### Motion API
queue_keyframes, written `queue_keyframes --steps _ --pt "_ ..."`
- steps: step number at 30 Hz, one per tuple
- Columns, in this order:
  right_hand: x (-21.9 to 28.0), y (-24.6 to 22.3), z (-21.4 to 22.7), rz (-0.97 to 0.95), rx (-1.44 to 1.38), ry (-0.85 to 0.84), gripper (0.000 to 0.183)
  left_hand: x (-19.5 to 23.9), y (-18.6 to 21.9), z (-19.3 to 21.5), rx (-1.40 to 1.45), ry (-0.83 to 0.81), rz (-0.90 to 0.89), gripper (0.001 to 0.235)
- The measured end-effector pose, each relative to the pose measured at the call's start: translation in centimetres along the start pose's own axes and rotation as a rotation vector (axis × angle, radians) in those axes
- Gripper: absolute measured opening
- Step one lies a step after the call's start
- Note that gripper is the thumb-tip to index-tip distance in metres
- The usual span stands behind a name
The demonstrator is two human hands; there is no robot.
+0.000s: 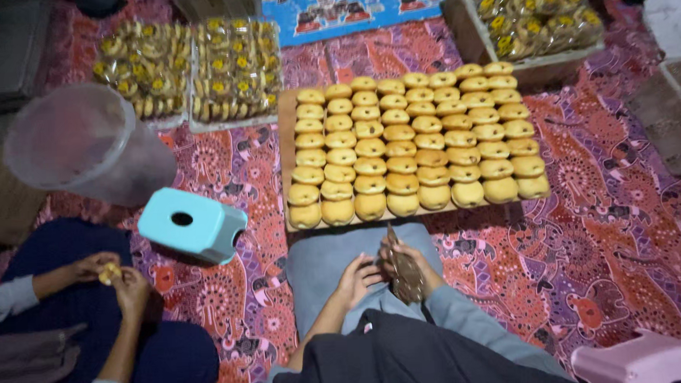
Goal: The person sits on the floor and uses a piping bag to fill rows of small round pastries with a brown filling. The person works systematically across the tray, filling each pastry one at a time.
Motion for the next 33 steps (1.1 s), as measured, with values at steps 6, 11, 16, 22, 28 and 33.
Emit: queue_keyframes --steps 6,11,16,22,28,33 --pt "-4.1 -0.4 -2.2 0.227 0.333 0.183 0.038 2.2 -0.1 -4.0 0.034 -0.214 0.125 0.072" --pt "-7.9 0.7 -0.2 0.264 0.597 0.233 0.037 2.6 0.6 -2.9 -0.282 -0.145 -0.026 0.046" --pt "-9.8 5.0 1.4 0.243 0.591 0.269 0.031 2.0 -0.8 1.1 -0.337 -0.017 -0.059 0.03" --pt "-11.7 7.1 1.1 0.275 0.791 0.363 0.031 1.4 -0.8 3.1 -0.313 0.042 -0.053 0.029" --pt "-12.3 7.3 -0.7 0.302 0.935 0.324 0.035 2.4 0.3 3.2 -0.262 0.029 0.017 0.042" --pt "-13.0 8.4 -0.6 0.189 0.797 0.304 0.038 2.8 0.7 3.7 -0.2 0.007 0.012 0.045"
Point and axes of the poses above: each hand's wrist, its own x-axis away from the middle knuckle, its own z-axis out of the back of the hand, y = z × x, the point moved 2 cm from there along -x, towards the middle knuckle, and after that the axes turned 11 degrees about y, right-handed, at the moved point
